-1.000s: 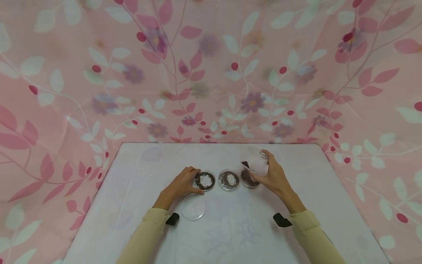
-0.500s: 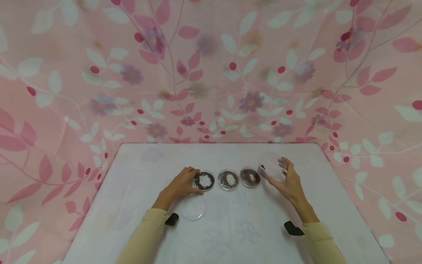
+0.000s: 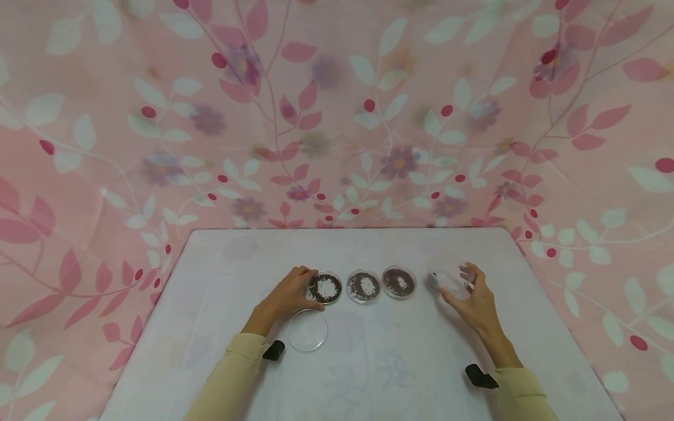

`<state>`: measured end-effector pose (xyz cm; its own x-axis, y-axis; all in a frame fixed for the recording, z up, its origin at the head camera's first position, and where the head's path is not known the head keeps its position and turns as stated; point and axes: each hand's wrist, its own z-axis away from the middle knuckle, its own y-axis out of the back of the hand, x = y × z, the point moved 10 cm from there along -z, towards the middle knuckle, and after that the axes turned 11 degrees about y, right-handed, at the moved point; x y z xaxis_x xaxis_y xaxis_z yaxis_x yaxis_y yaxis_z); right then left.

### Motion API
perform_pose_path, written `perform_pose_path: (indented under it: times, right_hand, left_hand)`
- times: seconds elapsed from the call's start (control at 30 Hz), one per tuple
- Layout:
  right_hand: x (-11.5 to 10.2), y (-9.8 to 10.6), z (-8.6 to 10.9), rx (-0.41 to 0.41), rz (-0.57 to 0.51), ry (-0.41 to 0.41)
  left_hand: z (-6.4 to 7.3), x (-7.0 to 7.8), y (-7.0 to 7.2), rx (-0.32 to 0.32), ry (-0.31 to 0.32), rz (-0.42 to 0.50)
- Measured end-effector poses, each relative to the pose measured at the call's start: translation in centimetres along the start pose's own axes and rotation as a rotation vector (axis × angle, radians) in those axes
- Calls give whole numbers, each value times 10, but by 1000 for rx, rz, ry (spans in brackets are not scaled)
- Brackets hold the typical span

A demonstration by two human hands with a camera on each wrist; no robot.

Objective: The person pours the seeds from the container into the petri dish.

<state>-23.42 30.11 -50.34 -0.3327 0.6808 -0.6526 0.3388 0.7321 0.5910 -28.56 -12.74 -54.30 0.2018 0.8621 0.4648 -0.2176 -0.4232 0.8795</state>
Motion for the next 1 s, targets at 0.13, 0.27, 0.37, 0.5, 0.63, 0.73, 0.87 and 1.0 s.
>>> perform_pose_path:
  times: [0.13, 0.27, 0.37, 0.5, 0.63, 0.73, 0.87, 1.0]
  right_hand:
    - [7, 1, 5, 2, 7, -1]
    - [12, -1, 10, -2, -3, -16]
    - [15, -3, 13, -1, -7, -20]
    - [20, -5, 16, -3, -11, -37]
    - [25, -9, 21, -23, -19, -76]
    - [26, -9, 23, -24, -20, -85]
    - [25, -7, 24, -13, -23, -76]
    - [25, -7, 25, -10, -25, -77]
  left_hand:
    - [0, 0, 0, -6, 0, 5]
    - [0, 0, 1, -6, -2, 11]
    - [0, 0, 1, -8, -2, 11]
    - [1, 0, 1, -10, -2, 12]
    - [2, 1, 1, -8, -3, 9]
    - [2, 1, 1, -11, 0, 10]
    - [2, 1, 1, -10, 1, 15]
    - [1, 2, 1, 1, -4, 7]
